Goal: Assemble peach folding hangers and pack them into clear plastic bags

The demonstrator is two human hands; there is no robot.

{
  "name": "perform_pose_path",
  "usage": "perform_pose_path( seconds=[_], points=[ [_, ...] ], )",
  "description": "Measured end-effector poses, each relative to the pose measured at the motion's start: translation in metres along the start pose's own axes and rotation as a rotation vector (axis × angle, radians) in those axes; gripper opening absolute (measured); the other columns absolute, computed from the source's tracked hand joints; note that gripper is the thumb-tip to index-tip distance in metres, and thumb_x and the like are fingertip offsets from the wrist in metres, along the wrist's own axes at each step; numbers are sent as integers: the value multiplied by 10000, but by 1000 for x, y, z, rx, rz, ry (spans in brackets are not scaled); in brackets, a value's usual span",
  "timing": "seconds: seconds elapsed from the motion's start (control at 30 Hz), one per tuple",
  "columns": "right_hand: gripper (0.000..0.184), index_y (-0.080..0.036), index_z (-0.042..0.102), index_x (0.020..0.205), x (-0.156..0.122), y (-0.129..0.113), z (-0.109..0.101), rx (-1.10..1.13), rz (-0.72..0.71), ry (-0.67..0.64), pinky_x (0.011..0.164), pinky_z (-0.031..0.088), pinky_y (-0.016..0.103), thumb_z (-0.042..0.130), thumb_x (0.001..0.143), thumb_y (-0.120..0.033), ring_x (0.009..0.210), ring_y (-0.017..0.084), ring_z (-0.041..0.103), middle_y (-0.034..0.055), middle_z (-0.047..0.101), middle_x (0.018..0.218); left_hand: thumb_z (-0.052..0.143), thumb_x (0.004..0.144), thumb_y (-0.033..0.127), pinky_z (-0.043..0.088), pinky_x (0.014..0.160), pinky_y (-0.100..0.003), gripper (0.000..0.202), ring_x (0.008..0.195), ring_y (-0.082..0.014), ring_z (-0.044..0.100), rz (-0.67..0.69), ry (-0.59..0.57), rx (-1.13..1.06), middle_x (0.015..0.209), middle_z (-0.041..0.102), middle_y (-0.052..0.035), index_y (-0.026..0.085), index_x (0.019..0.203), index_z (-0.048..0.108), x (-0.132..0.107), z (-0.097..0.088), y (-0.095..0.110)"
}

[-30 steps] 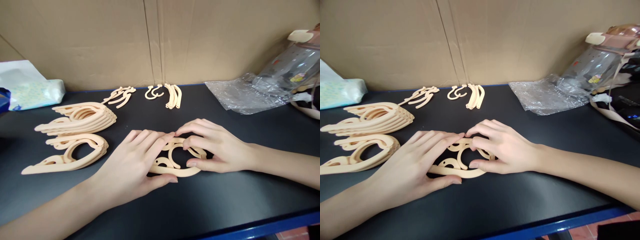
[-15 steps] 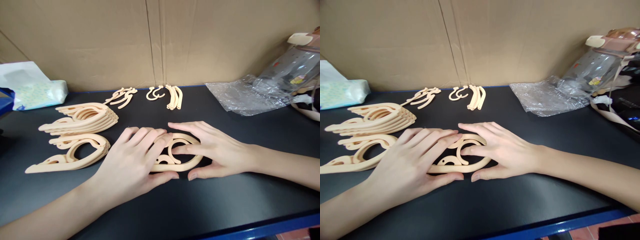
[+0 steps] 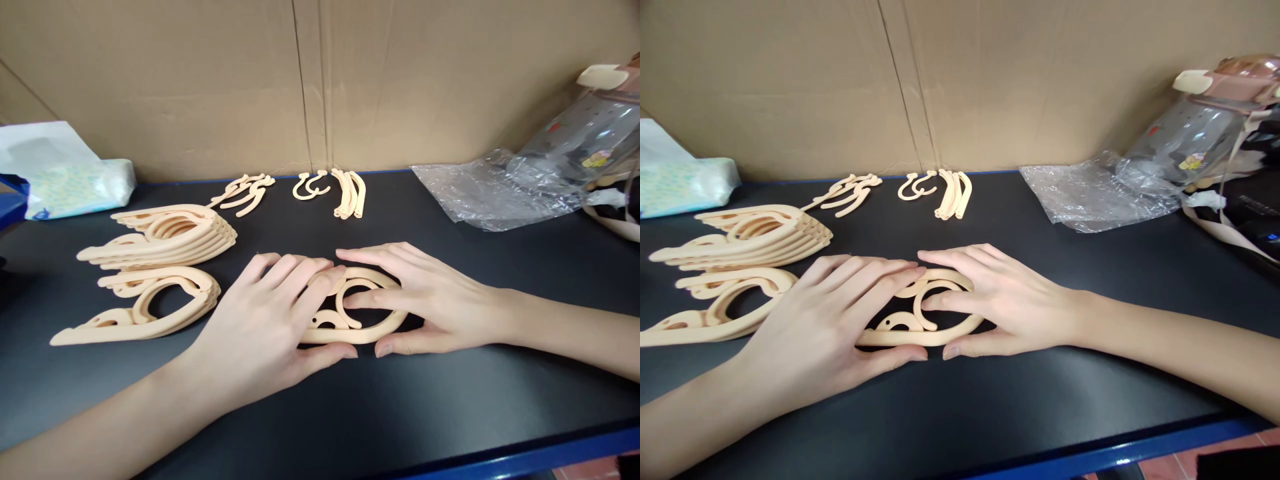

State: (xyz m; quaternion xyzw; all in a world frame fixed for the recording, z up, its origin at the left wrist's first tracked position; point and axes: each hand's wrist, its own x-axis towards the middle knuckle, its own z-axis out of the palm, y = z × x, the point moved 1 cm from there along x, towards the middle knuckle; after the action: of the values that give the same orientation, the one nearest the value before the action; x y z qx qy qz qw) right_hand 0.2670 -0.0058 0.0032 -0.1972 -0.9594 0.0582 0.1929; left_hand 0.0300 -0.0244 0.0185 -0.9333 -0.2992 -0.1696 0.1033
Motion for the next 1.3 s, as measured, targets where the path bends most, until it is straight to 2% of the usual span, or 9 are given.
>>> perform_pose_path(
  seconds=[0.27,0.5,0.77,0.93,1.07,1.3],
  points=[
    [450,-197,629,1236,0,0,0,5,9,-18,1032,399,503,595,922,-517,1346,299,439,214,399,1523,710,815,553,416,826,-403,607,996,-284,617,-55,-33,-79,1155,682,-122,106,1209,591,0,2,0],
    [444,-194,609,1227,0,-1,0,16,24,-10,1032,408,483,613,913,-508,1325,290,469,191,431,1510,690,845,522,416,828,-398,562,1000,-286,617,-49,-12,-66,1150,682,-127,112,1213,580,1,2,0],
    [617,-162,526,1190,0,-1,1,-32,133,138,966,432,429,724,786,-583,1165,280,592,161,632,1282,637,876,571,397,857,-413,575,1034,-282,624,-87,11,-36,1184,678,-115,116,1221,578,0,-1,-1],
    [539,-186,510,1183,1,0,1,-32,153,193,900,442,420,726,807,-506,1107,281,626,139,674,1222,616,882,593,401,862,-416,575,1038,-281,627,-110,33,-30,1184,680,-116,122,1208,569,-2,-2,-1],
    [517,-191,511,1172,1,0,1,-22,131,207,867,443,409,707,825,-520,1078,279,633,136,680,1205,650,858,590,396,854,-414,595,1008,-279,628,-87,17,-18,1171,683,-110,124,1218,568,-1,-4,-1],
    [515,-182,511,1152,2,-2,0,-28,83,224,868,435,397,711,824,-525,1036,255,639,137,684,1178,699,832,495,397,853,-411,598,1012,-282,612,-69,-3,-29,1197,669,-119,97,1259,570,0,-4,3]
  ],
)
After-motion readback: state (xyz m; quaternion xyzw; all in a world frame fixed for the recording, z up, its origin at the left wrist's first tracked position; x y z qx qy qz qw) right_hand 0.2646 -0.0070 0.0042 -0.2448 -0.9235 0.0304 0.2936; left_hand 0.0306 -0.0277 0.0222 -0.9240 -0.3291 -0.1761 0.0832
